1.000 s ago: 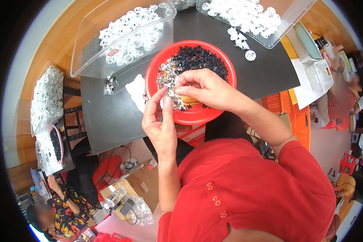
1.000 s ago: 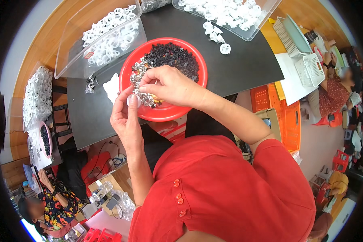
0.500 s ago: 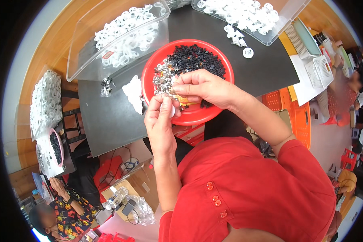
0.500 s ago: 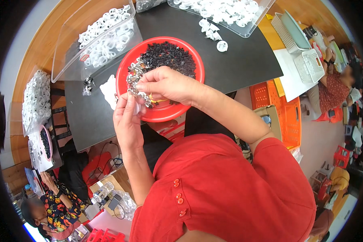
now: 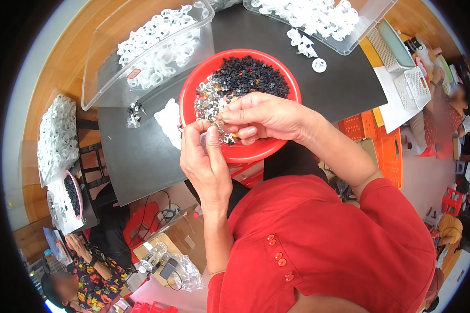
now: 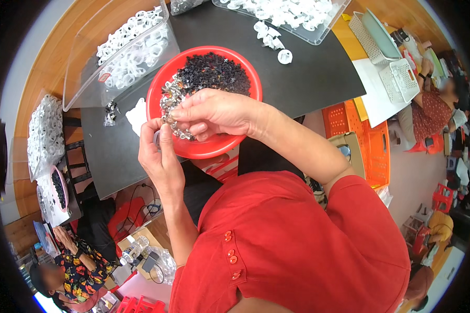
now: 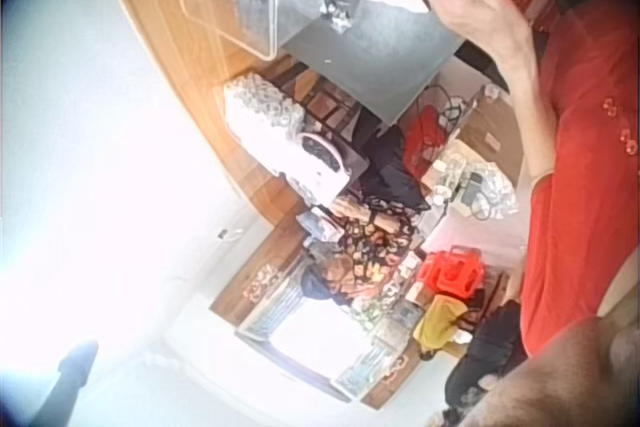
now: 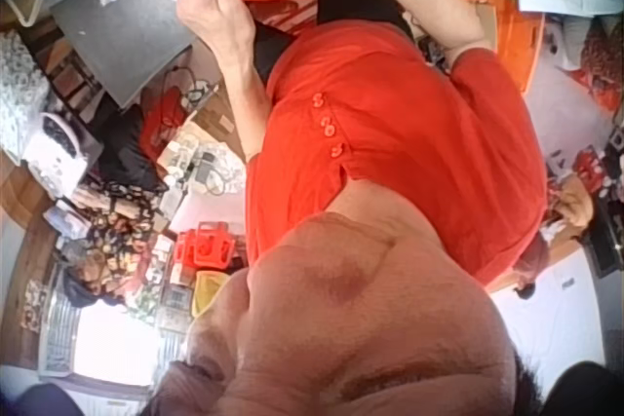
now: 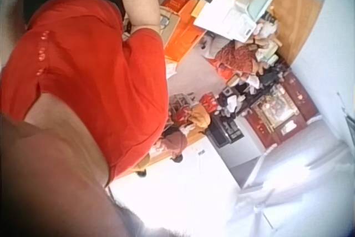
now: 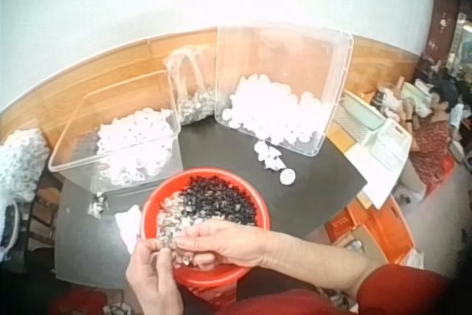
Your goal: Manually sorting and organizing small plastic components into containers.
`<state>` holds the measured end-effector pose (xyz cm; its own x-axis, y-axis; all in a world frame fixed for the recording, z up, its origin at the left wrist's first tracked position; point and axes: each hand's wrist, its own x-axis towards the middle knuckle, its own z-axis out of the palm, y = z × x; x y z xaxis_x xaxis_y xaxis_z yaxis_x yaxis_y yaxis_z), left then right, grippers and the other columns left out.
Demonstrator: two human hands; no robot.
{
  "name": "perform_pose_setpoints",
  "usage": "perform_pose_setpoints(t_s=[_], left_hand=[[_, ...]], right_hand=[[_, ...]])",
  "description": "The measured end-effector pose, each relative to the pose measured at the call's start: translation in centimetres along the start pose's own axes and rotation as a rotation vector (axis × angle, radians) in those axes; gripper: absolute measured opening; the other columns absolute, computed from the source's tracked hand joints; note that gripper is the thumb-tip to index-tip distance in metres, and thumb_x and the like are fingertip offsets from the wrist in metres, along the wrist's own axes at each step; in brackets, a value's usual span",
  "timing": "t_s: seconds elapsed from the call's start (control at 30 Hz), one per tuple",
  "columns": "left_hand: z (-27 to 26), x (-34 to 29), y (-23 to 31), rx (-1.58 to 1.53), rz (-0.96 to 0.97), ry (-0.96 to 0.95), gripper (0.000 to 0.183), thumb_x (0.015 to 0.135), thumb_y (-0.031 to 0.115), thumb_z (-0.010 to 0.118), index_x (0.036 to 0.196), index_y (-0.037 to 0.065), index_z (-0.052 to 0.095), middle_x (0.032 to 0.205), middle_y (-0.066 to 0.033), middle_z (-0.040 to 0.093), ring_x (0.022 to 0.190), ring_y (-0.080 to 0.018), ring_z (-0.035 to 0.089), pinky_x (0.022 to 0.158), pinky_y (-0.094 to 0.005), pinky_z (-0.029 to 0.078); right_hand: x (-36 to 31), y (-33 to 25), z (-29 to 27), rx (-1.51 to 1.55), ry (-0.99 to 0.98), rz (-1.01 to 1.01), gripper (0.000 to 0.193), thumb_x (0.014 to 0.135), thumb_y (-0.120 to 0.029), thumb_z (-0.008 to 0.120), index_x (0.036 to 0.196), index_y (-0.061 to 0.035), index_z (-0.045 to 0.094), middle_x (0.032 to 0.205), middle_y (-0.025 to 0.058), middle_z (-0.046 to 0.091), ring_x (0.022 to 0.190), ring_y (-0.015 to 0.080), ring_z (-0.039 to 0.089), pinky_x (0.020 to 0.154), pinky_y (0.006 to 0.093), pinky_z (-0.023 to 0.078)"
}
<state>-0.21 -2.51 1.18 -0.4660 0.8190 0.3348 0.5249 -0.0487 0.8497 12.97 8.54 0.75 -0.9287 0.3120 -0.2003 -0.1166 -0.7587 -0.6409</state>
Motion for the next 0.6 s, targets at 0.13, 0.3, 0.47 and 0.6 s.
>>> perform_pose_setpoints(t_s=[0.13, 0.3, 0.47, 0.6], left_hand=[[-0.1, 0.1, -0.8, 0.298, 0.132, 0.07, 0.018, 0.097, 0.016, 0.053, 0.096, -0.001, 0.058, 0.081, -0.003, 0.056, 0.075, -0.0092, 0.049, 0.07, -0.0251, 0.043], [-0.5, 0.1, 0.3, 0.035, -0.087, 0.008, 0.016, 0.097, 0.012, 0.05, 0.101, 0.0, 0.06, 0.091, -0.0121, 0.063, 0.082, -0.0232, 0.061, 0.073, -0.034, 0.048], [0.2, 0.2, 0.3, -0.023, 0.022, -0.01, 0.015, 0.09, 0.004, 0.059, 0.105, 0.001, 0.063, 0.093, -0.0102, 0.065, 0.084, -0.02, 0.063, 0.074, -0.0311, 0.048], [0.1, 0.5, 0.2, -0.001, 0.081, -0.005, 0.011, 0.092, 0.007, 0.058, 0.099, 0.0, 0.063, 0.09, -0.0092, 0.064, 0.079, -0.0204, 0.061, 0.071, -0.0312, 0.047]], right_hand=[[-0.3, -0.8, 0.2, 0.095, 0.011, 0.055, 0.017, 0.095, -0.021, 0.06, 0.091, -0.0041, 0.06, 0.077, -0.0022, 0.054, 0.057, 0.003, 0.042, 0.055, 0.0221, 0.037], [-0.1, -0.9, -0.3, 0.137, 0.034, 0.094, 0.015, 0.095, -0.02, 0.06, 0.09, -0.005, 0.059, 0.078, -0.0017, 0.054, 0.056, 0.0035, 0.042, 0.055, 0.0231, 0.039], [-0.1, -0.7, 0.2, 0.116, 0.063, 0.092, 0.015, 0.094, -0.019, 0.061, 0.089, -0.0054, 0.059, 0.076, -0.0026, 0.053, 0.056, 0.0037, 0.042, 0.053, 0.023, 0.038], [-0.1, -0.4, -0.2, 0.056, 0.06, 0.038, 0.015, 0.094, -0.02, 0.061, 0.089, -0.0054, 0.061, 0.071, -0.0038, 0.05, 0.056, 0.003, 0.04, 0.051, 0.0223, 0.036]])
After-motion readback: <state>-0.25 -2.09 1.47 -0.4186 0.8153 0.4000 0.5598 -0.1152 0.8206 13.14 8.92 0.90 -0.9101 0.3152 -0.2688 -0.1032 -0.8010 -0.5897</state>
